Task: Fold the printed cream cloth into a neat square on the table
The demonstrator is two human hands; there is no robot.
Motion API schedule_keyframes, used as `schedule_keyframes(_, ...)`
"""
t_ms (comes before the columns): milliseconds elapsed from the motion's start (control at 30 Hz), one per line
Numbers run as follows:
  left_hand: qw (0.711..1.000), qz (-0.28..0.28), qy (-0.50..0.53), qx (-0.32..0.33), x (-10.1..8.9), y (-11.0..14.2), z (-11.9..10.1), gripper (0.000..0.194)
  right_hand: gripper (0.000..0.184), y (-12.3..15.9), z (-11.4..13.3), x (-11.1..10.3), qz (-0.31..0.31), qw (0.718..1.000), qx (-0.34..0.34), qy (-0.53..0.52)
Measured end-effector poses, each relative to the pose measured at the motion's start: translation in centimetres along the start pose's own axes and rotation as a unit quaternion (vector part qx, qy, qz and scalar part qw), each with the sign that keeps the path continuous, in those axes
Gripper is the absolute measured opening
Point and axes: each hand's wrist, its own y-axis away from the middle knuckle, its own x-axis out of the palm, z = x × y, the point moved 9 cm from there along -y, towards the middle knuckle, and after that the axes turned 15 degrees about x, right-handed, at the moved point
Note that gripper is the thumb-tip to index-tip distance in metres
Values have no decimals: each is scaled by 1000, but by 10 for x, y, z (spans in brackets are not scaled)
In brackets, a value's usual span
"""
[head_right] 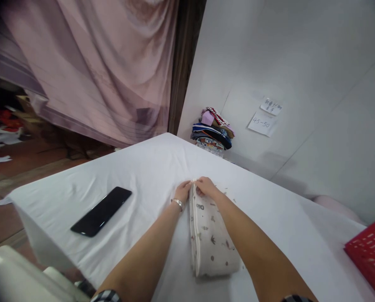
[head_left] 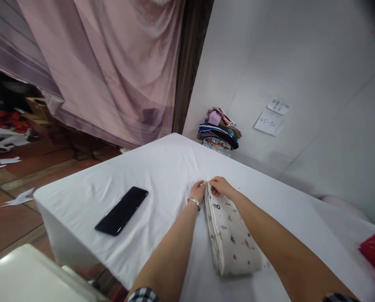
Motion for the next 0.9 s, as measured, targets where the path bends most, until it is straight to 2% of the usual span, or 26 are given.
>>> schedule_keyframes(233, 999, 23, -11, -22, 1, -2, 2, 50, 12, 7, -4, 6, -9, 998, -29, -46)
schedule_keyframes(333, 999, 14, -44, -27, -2, -4, 1, 50, 23, 22, 1, 5, -54, 994, -100, -5)
schedule_keyframes(433, 998, 5, -56, -28, -3, -5, 1, 43, 31, 54, 7, 9, -113, 971, -196, 74)
schedule_keyframes(533, 998, 10, -47, -38, -1, -5, 4, 39, 33, 96, 1, 23, -126, 952, -245, 129)
schedule_keyframes(633, 998, 14, -36, -48, 1, -4, 7, 41, 38, 142, -15, 40, -106, 943, -268, 167)
schedule_keyframes(733, 998, 15, -30, -59, 2, -5, 10, 43, 41, 186, -41, 55, -68, 939, -270, 200)
schedule_keyframes(900, 997, 15, -25, -69, 2, -6, 12, 43, 54, 243, -83, 70, -42, 925, -284, 250)
